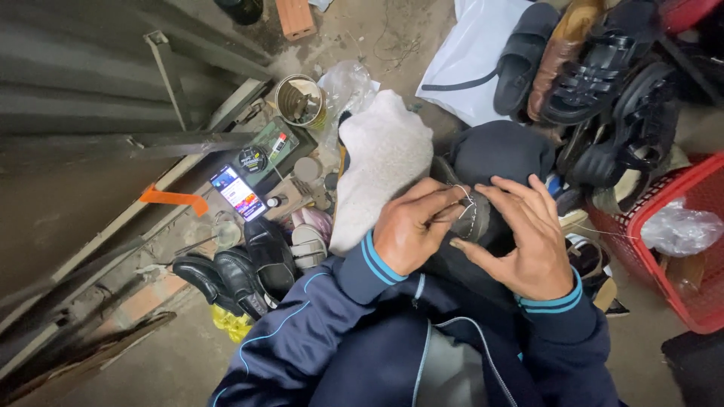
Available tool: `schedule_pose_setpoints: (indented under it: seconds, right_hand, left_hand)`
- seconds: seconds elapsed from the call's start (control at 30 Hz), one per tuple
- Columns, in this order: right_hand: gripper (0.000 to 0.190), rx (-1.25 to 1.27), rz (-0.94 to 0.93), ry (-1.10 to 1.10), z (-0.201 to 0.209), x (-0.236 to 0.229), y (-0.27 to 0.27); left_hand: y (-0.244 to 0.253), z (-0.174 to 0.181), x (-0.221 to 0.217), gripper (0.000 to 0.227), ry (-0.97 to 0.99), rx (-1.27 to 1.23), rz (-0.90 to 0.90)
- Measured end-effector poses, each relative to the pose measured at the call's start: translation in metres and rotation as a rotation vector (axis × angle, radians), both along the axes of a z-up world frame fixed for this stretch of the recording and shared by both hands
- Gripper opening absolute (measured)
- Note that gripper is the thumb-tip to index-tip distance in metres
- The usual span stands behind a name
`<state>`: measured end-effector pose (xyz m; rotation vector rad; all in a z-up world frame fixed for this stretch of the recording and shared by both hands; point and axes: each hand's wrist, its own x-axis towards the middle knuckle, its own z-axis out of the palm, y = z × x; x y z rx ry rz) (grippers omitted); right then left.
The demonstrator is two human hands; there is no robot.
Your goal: Hand-stitching a replacement sole onto a shoe upper using a needle and thread in a workshop.
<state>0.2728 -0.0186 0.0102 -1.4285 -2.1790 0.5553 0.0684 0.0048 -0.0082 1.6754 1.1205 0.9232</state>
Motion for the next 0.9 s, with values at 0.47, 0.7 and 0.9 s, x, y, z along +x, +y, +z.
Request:
schedule_pose_setpoints:
  seconds: [0.47,0.7,0.9]
  right_hand:
    - [0.077,-0.071,-0.043,0.054,0.001,0.008,0.0]
    - [0.074,-0.082,-0.135,0.247,-0.007,0.01,0.001]
    - [0.077,-0.115,-0.15,0.266,-0.007,0.01,-0.001]
  left_hand:
    - [-0.002,0.006,0.001,0.008,0.249,0.116,0.053]
    - [0.005,0.014,0.008,0.016,0.134,0.071,0.102]
    - [0.008,0.012,0.013,0.02,0.087,0.025,0.086]
